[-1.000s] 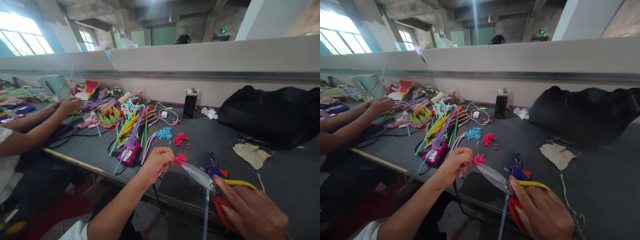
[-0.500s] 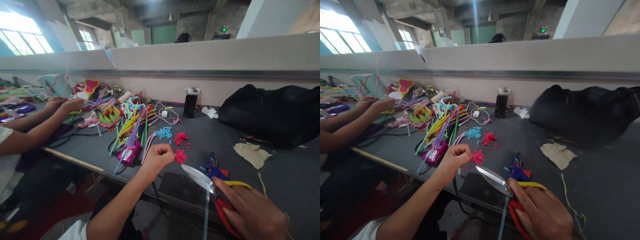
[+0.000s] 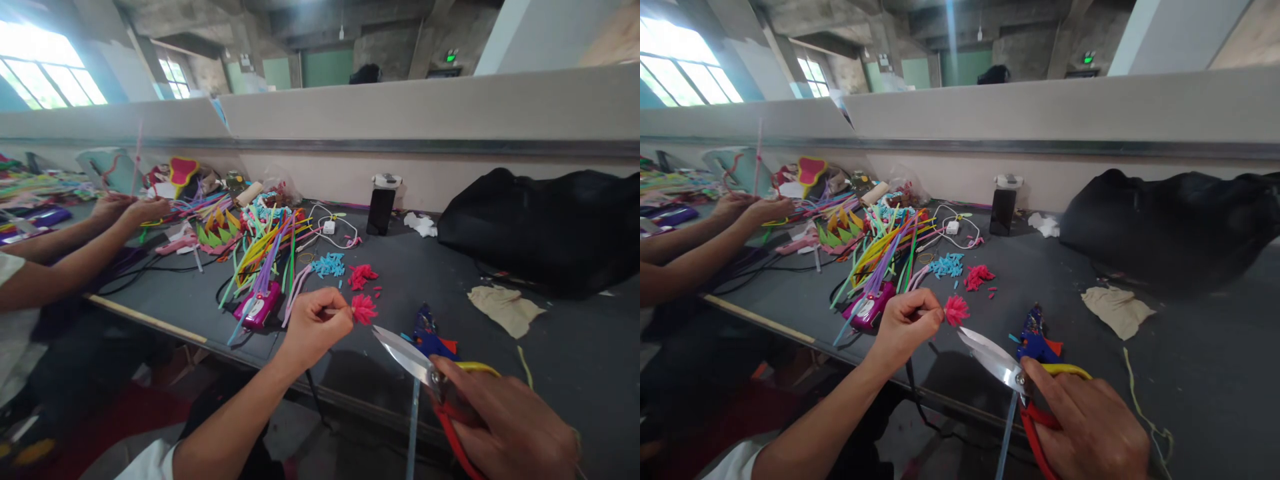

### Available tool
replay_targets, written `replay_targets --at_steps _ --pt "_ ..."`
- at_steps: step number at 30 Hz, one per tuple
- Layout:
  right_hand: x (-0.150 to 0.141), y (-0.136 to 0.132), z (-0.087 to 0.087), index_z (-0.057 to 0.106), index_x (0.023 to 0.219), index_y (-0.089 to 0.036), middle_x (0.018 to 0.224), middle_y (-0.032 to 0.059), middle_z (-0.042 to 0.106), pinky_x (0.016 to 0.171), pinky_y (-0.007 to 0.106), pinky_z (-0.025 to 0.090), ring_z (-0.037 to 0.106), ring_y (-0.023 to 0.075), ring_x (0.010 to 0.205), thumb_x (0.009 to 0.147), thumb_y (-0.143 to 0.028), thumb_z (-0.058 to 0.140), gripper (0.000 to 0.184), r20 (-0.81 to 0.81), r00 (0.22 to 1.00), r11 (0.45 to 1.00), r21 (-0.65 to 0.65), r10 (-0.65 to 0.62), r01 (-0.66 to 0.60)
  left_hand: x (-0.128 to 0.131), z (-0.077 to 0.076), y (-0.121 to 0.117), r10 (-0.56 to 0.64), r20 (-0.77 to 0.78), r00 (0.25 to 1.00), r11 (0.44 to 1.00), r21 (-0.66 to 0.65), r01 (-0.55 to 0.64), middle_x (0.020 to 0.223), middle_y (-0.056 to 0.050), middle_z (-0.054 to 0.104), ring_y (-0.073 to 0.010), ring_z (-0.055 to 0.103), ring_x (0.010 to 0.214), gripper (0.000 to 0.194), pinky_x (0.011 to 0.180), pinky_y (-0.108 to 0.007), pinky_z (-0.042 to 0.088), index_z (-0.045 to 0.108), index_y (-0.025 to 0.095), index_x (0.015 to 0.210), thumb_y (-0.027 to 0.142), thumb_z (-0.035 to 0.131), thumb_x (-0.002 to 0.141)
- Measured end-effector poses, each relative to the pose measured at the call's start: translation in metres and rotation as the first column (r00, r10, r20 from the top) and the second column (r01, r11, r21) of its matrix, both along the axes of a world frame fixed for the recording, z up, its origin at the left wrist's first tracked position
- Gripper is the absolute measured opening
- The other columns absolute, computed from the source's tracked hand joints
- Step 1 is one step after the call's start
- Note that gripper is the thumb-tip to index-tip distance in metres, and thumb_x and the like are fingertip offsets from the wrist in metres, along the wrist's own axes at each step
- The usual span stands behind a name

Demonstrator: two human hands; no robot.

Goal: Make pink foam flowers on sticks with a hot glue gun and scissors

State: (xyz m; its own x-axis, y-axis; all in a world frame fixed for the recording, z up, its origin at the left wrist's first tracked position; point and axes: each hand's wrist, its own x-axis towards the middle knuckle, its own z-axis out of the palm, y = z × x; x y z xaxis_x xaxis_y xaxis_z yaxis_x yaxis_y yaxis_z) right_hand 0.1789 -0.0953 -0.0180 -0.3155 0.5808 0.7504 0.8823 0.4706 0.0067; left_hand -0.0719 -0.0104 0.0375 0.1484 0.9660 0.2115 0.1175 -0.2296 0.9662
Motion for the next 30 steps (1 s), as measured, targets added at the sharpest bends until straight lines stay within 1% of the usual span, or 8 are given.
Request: replay_targets --at_steps 4,8,11,17,23,30 --pt "0.0024 0.0008 -0.0013 0.065 0.111 -0.021 0.073 -0.0026 0.071 0.064 0.026 0.04 0.061 0.0095 0.057 0.088 -0.02 0.058 0.024 -0.024 0.999 0.998 -0.041 0.042 -0.043 0.0022 -0.0018 -0.0019 -0.015 0.02 1.0 0.999 0.035 0.014 0.049 0.005 0.039 -0.0063 0.031 0.046 0.015 0.043 -0.021 0.022 0.05 0.016 0.053 0.021 0.055 0.067" --pt "0.0033 0.0007 -0.0015 0.066 0.11 -0.022 0.075 -0.0019 0.072 0.065 0.026 0.041 0.062 0.0096 0.058 0.09 -0.022 0.056 0.022 -0.011 0.999 0.998 -0.052 0.039 -0.04 0.0041 -0.0017 -0.0034 -0.005 0.026 1.0 0.998 0.07 0.003 0.049 0.005 0.039 -0.0061 0.03 0.046 0.017 0.043 -0.021 0.022 0.05 0.016 0.052 0.021 0.055 0.067" --pt "0.0008 0.001 0.0005 0.066 0.108 -0.021 0.076 -0.0013 0.073 0.065 0.026 0.041 0.063 0.0098 0.058 0.091 -0.021 0.054 0.021 -0.01 0.999 0.998 -0.045 0.042 -0.043 0.0046 -0.0014 -0.0031 -0.008 0.022 1.0 0.997 0.074 0.007 0.049 0.005 0.038 -0.0063 0.03 0.047 0.017 0.044 -0.021 0.022 0.05 0.016 0.052 0.02 0.055 0.068" --pt "-0.0013 0.0015 0.0031 0.065 0.108 -0.02 0.075 -0.0008 0.073 0.066 0.027 0.042 0.064 0.0103 0.059 0.088 -0.018 0.058 0.021 -0.023 0.997 0.997 -0.026 0.078 -0.078 0.0039 -0.0018 -0.0024 -0.001 -0.002 1.0 0.995 0.102 0.001 0.049 0.005 0.038 -0.0064 0.031 0.047 0.016 0.044 -0.021 0.023 0.05 0.016 0.052 0.019 0.054 0.067" --pt "0.0023 0.0003 -0.0036 0.065 0.109 -0.021 0.078 -0.002 0.073 0.066 0.026 0.042 0.065 0.0101 0.06 0.087 -0.022 0.06 0.022 -0.018 0.999 0.997 -0.058 0.046 -0.047 0.0046 -0.0015 -0.0032 -0.001 -0.012 1.0 0.994 0.112 0.002 0.049 0.005 0.038 -0.0066 0.032 0.046 0.016 0.044 -0.021 0.023 0.049 0.016 0.052 0.019 0.053 0.066" --pt "-0.0006 0.0015 0.0006 0.065 0.106 -0.023 0.073 -0.0044 0.072 0.064 0.026 0.04 0.064 0.0092 0.058 0.093 -0.025 0.052 0.018 0.004 0.999 0.998 -0.055 0.034 -0.033 0.0049 -0.003 -0.0041 -0.017 -0.01 1.0 0.995 0.095 0.018 0.049 0.005 0.038 -0.0063 0.031 0.046 0.015 0.043 -0.021 0.022 0.049 0.016 0.052 0.019 0.054 0.067"
